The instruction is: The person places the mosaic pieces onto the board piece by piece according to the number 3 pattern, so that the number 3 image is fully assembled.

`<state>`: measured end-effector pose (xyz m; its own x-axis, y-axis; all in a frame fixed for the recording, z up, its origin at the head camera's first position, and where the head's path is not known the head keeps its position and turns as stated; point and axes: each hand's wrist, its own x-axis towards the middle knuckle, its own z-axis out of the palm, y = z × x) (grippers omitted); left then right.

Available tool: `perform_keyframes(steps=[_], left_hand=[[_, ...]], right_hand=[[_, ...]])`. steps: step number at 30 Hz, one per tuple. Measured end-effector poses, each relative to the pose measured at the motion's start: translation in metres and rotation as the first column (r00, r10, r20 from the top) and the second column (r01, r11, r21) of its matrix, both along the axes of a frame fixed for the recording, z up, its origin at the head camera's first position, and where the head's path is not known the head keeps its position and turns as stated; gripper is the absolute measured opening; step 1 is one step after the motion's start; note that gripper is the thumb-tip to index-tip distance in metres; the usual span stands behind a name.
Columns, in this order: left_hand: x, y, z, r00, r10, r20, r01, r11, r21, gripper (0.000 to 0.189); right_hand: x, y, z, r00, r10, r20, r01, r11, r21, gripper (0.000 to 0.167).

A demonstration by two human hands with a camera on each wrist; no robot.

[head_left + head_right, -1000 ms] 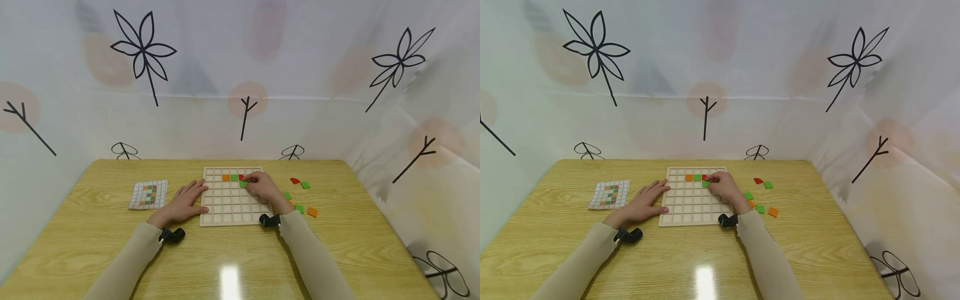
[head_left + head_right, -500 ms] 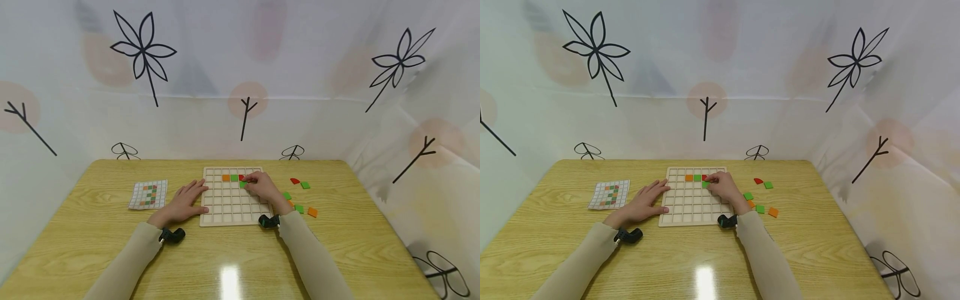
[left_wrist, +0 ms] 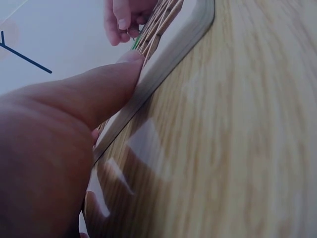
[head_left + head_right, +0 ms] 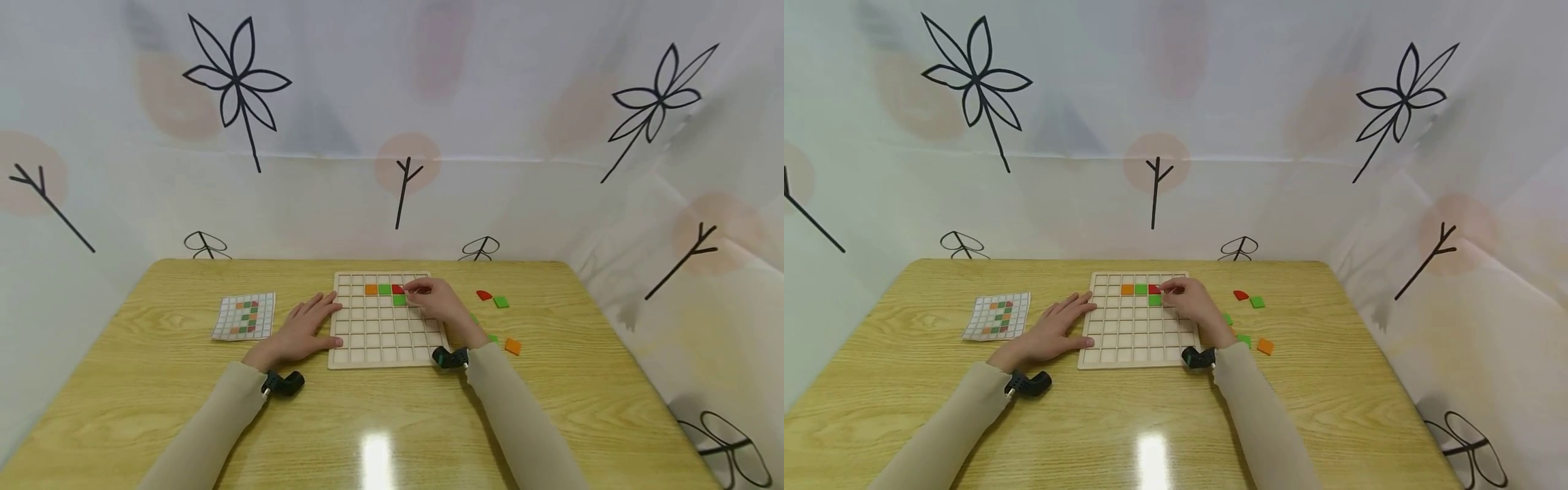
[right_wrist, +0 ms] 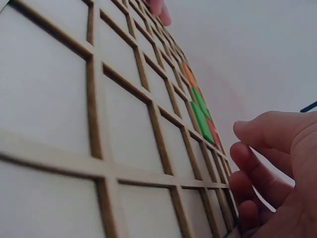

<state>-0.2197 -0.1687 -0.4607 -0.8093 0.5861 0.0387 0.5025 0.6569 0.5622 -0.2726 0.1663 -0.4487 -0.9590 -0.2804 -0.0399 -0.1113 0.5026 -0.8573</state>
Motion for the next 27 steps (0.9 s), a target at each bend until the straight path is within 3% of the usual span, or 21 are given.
perform_keyframes(steps=[11,16,27], left_hand=[[0.001,0.0,0.0,1.0,-0.002,-0.006,0.002,1.0,-0.002,0.074],[0.001,0.0,0.001,1.0,-0.006,0.0,0.006,1.0,-0.001,0.074],[0.002,0.001,0.003,1.0,0.014,-0.001,-0.014,1.0,0.008,0.073]], right_hand=[[0.007,0.028,0.008,0.999,-0.045,-0.013,0.045,0.999,0.012,0.026],[0.012,0.049,0.008,0.997,-0.043,-0.06,0.046,0.998,0.048,0.026],[0.038,0.086,0.016,0.995,0.017,-0.096,-0.002,0.989,0.148,0.026]])
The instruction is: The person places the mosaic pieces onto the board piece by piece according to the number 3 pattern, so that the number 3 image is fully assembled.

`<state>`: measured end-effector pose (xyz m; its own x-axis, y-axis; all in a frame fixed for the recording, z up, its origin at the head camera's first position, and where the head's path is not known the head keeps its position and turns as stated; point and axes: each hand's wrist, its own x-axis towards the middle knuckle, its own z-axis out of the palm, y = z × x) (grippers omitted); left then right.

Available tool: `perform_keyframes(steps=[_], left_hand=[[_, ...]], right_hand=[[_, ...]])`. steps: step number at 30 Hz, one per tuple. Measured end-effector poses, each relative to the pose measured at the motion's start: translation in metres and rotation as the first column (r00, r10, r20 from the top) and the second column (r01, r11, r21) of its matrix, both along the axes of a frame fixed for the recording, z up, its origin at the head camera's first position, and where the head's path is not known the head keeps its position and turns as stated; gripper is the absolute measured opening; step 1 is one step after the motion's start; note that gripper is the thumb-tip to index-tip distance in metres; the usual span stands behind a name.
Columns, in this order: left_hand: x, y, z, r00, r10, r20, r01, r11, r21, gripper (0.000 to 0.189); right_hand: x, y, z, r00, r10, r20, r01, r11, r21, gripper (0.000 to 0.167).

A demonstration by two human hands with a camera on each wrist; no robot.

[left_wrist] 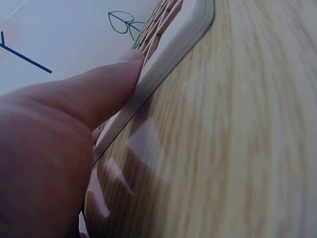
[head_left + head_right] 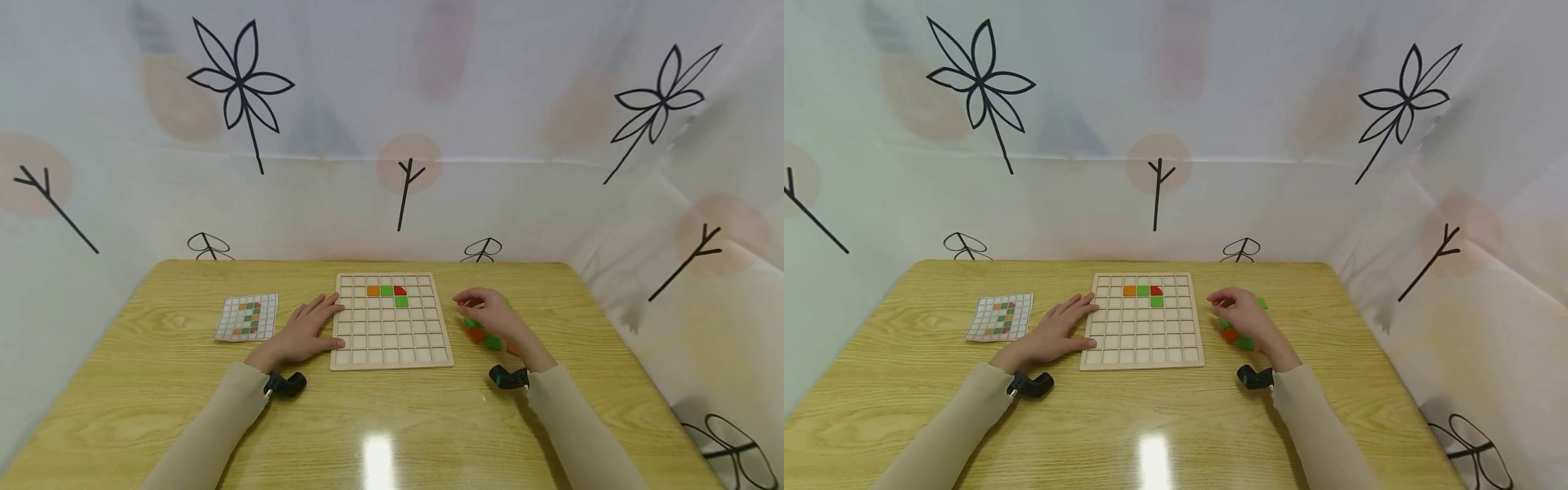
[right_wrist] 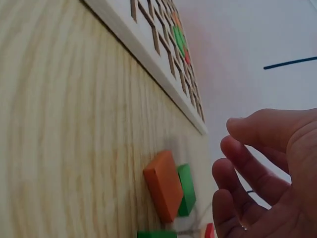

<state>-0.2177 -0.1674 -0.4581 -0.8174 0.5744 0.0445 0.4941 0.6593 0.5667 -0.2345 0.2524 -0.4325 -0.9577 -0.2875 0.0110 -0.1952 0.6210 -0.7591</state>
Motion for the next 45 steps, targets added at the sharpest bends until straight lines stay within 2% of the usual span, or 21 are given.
perform_keyframes(steps=[11,22,27,36,45], left_hand=[[0.001,0.0,0.001,1.0,0.001,0.015,-0.001,1.0,-0.004,0.073],[-0.001,0.001,-0.001,1.0,-0.007,0.007,0.007,1.0,-0.003,0.075],[-0.001,0.0,-0.001,1.0,-0.005,0.005,0.005,1.0,-0.009,0.075],[-0.002,-0.001,-0.007,1.0,-0.007,0.006,0.007,1.0,-0.009,0.075],[-0.002,-0.001,-0.006,1.0,-0.005,0.009,0.005,1.0,0.002,0.075]], right_hand=[[0.022,0.021,-0.003,0.994,0.083,-0.072,-0.078,0.994,0.071,0.025],[0.035,0.033,-0.011,0.993,0.093,-0.073,-0.086,0.992,0.089,0.024],[0.036,0.035,-0.014,0.994,0.098,-0.041,-0.095,0.992,0.082,0.024],[0.03,0.033,-0.016,0.985,0.167,-0.034,-0.162,0.98,0.116,0.03],[0.029,0.027,-0.012,0.99,0.142,-0.008,-0.14,0.984,0.113,0.025]])
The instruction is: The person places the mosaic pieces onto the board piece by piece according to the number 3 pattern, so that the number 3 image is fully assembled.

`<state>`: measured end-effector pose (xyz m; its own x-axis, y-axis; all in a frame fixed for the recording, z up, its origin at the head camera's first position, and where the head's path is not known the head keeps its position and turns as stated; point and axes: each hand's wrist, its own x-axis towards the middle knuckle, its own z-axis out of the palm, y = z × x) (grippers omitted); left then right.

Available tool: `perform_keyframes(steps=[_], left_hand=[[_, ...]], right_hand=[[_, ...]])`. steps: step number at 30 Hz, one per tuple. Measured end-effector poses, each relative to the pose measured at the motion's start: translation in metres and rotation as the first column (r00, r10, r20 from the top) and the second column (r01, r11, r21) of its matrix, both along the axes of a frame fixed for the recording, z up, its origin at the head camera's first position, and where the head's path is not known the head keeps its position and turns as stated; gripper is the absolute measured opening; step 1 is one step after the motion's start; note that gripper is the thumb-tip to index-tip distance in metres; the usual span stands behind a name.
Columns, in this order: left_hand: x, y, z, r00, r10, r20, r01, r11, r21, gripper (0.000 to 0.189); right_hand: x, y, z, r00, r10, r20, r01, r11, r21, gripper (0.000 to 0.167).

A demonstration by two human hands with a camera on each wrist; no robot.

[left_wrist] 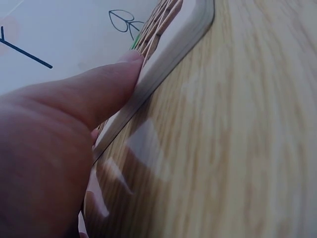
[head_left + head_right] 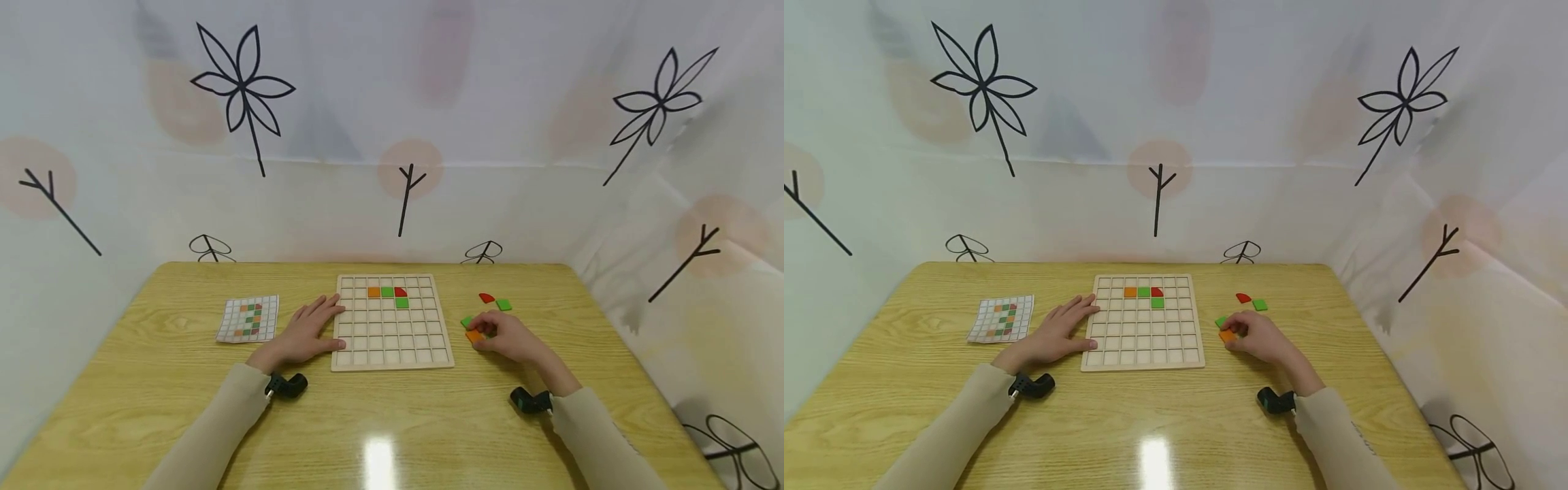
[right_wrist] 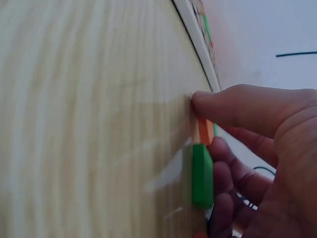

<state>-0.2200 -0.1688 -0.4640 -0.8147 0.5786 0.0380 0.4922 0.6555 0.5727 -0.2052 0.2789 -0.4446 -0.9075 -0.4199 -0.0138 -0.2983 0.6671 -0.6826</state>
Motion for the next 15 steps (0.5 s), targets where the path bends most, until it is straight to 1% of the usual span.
perform_keyframes(steps=[5,15], left_hand=[[0.0005,0.0,0.0007,1.0,0.001,0.004,-0.001,1.0,-0.005,0.075],[0.0013,0.0002,0.0037,1.0,-0.004,0.006,0.004,1.0,0.0,0.074]], right_hand=[[-0.0007,-0.0057,0.0011,1.0,-0.002,0.026,0.001,1.0,0.007,0.024],[-0.0019,-0.0097,0.0022,0.999,-0.014,0.038,0.014,1.0,0.019,0.024]])
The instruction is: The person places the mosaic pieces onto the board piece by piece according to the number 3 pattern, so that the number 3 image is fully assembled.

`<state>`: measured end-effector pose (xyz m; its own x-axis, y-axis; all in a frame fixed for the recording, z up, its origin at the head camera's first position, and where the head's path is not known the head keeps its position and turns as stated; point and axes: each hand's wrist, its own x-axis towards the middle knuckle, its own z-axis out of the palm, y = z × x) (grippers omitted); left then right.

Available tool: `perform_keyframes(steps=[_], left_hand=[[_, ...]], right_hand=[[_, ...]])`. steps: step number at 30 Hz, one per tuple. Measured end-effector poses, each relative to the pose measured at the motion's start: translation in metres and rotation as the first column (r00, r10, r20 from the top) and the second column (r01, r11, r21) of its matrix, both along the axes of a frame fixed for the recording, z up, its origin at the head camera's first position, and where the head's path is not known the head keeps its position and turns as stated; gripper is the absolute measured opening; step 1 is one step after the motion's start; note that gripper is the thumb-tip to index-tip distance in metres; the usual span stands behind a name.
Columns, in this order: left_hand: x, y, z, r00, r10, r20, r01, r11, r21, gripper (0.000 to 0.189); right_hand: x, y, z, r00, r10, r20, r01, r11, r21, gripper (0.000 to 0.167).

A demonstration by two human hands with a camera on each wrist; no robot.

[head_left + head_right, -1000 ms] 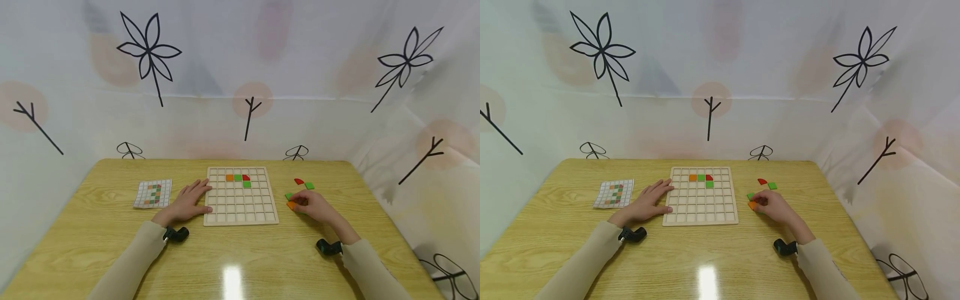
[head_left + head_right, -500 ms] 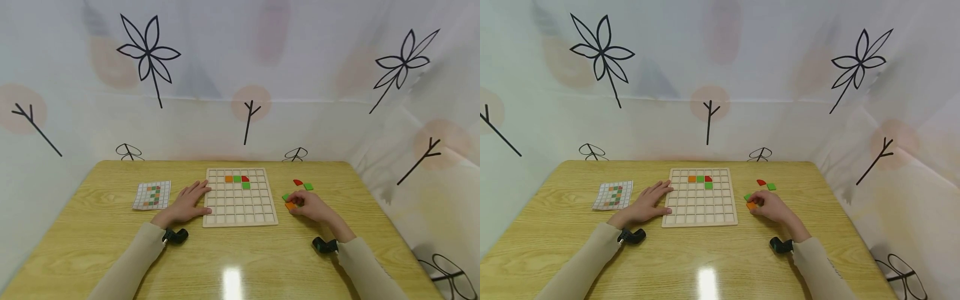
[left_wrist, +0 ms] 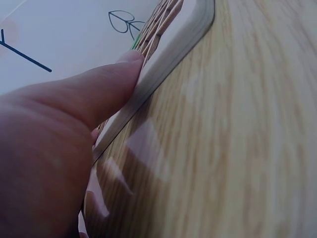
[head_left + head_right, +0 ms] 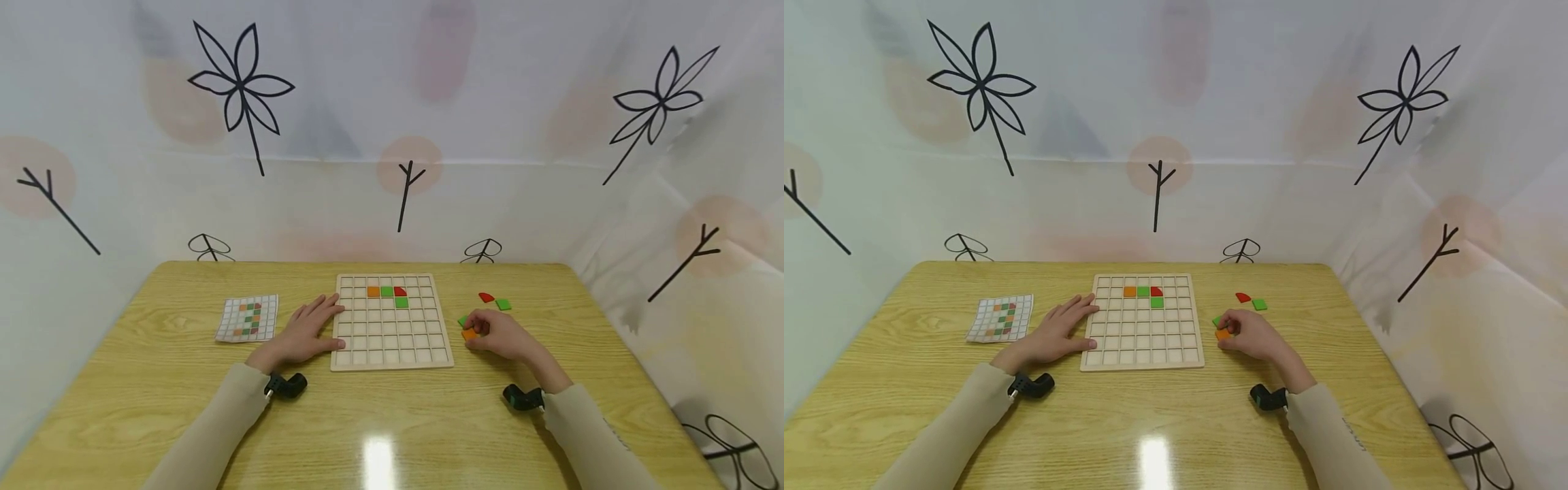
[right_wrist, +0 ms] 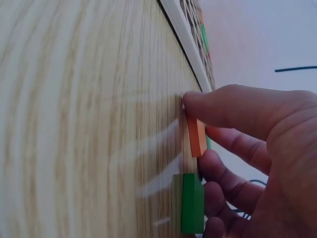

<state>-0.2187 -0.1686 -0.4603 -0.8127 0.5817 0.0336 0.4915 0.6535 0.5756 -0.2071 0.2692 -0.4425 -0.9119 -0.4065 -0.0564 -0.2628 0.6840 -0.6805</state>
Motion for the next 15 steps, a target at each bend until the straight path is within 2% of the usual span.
perform_keyframes(steps=[8,15], left_hand=[[0.0002,-0.0005,-0.001,1.0,0.003,-0.005,-0.003,1.0,0.002,0.074],[-0.0001,0.0003,-0.0004,1.0,0.001,-0.006,-0.001,1.0,0.0,0.074]], right_hand=[[-0.0003,-0.0001,-0.0017,1.0,0.002,-0.004,-0.002,1.0,-0.011,0.025],[0.0006,0.0041,-0.001,0.998,-0.059,0.03,0.059,0.998,-0.013,0.028]])
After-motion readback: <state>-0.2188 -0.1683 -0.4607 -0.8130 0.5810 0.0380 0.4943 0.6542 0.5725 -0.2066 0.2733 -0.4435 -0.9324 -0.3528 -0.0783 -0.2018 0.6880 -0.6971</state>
